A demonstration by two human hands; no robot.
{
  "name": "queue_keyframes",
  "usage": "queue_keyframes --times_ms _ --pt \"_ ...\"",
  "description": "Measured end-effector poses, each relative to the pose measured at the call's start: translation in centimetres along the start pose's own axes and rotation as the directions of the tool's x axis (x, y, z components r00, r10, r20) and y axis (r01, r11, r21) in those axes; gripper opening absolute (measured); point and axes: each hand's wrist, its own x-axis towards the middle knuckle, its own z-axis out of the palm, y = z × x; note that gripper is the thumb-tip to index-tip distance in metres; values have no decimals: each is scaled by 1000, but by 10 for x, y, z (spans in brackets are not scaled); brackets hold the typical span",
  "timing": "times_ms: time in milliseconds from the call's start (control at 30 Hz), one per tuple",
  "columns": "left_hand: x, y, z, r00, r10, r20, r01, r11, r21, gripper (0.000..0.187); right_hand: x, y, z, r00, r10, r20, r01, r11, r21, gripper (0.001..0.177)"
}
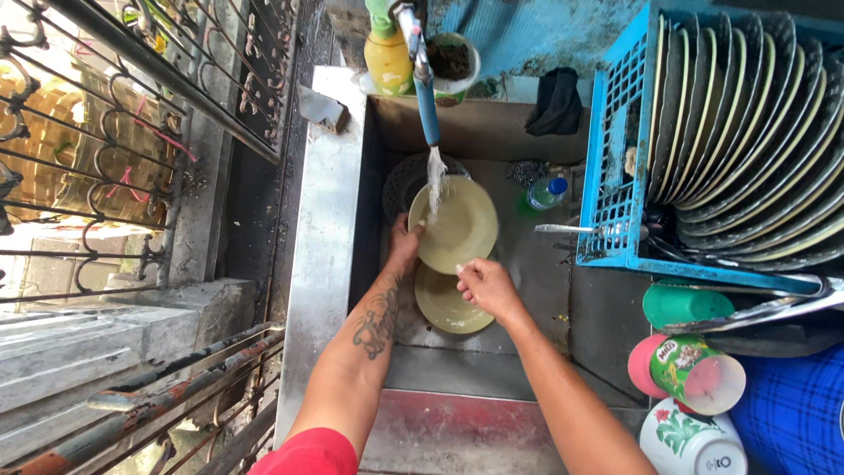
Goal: The person washes several plates and a colander by rinsing them under a faucet and placing them in a drying rack.
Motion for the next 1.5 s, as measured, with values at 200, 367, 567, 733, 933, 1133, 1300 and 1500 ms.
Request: queue_keyframes --times_ms 200,367,567,733,933,1133,1300,1500 --pt "34 -15 24 999 -34 35 43 952 -304 28 -4 -14 3 992 -113 -53 96 961 -258 18" --pt "19 -7 38 994 -108 33 113 932 -345 28 -21 -56 2 927 -370 -55 230 679 -697 36" --pt "-8 35 24 974 -227 -20 216 947 -238 29 4 -34 9 894 -427 135 281 300 -912 69" --pt "-33 51 0 948 -63 -313 -20 967 -255 28 35 -16 25 873 -449 193 345 286 -894 67" --pt "-59 88 -9 942 141 -305 -218 947 -234 26 68 -8 38 808 -554 200 428 319 -846 68" --pt "-33 111 1 983 -36 -178 -10 968 -250 53 111 28 15 634 -748 196 515 219 -829 37" --pt "-56 143 0 972 -233 17 232 949 -215 76 110 -4 -16 873 -480 -89 436 849 -300 13" --pt "-47 70 6 807 -591 -15 457 640 -617 87 154 29 -40 945 -326 -29 322 911 258 22"
